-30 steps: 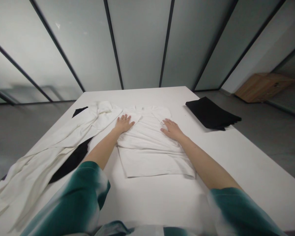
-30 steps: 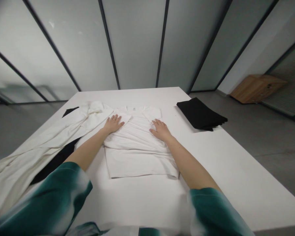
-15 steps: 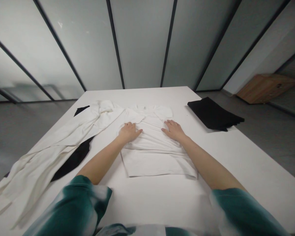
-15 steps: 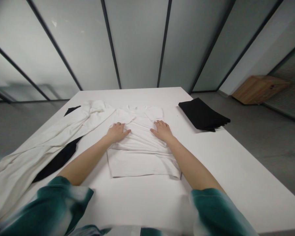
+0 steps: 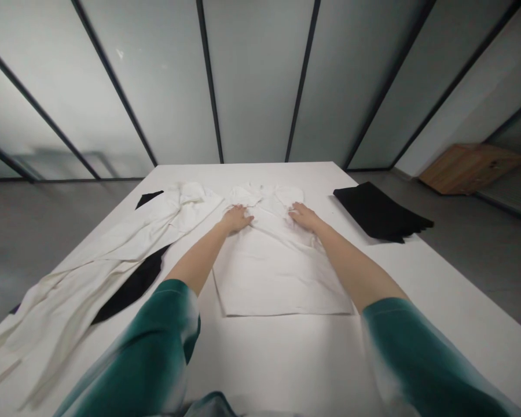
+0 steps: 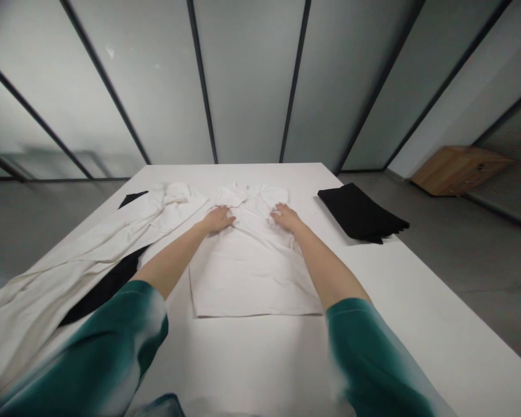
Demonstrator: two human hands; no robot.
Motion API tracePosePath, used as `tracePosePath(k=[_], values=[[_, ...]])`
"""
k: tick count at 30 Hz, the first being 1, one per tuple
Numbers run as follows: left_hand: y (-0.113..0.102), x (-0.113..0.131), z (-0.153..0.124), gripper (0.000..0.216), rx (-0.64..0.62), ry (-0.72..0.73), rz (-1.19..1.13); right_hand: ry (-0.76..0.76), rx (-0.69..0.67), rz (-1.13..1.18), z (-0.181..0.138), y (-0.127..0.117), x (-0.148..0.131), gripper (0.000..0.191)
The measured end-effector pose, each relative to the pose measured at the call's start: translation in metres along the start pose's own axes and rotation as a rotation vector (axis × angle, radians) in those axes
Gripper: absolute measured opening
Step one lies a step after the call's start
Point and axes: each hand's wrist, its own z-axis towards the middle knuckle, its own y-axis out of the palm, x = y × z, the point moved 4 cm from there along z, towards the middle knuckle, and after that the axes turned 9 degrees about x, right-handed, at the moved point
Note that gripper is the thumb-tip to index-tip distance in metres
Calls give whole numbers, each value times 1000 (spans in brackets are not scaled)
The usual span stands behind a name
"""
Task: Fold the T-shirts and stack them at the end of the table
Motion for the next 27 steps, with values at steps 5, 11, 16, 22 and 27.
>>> tracePosePath(k=[5, 11, 16, 22, 27], values=[[-10, 4, -38, 55, 135, -51, 22, -69, 88, -98, -30, -14, -5, 46], [18, 6, -78, 82, -27, -95, 66, -53, -25, -203, -87, 17, -12, 71], [24, -7, -62, 84, 11, -68, 78, -31, -57, -185, -70, 29, -8, 78], [20, -27, -22, 84, -14, -66, 77, -8, -16, -170, -23, 26, -4, 76], [20, -34, -2, 83, -12, -85, 79, -8, 9, -165, 0, 26, -4, 72]])
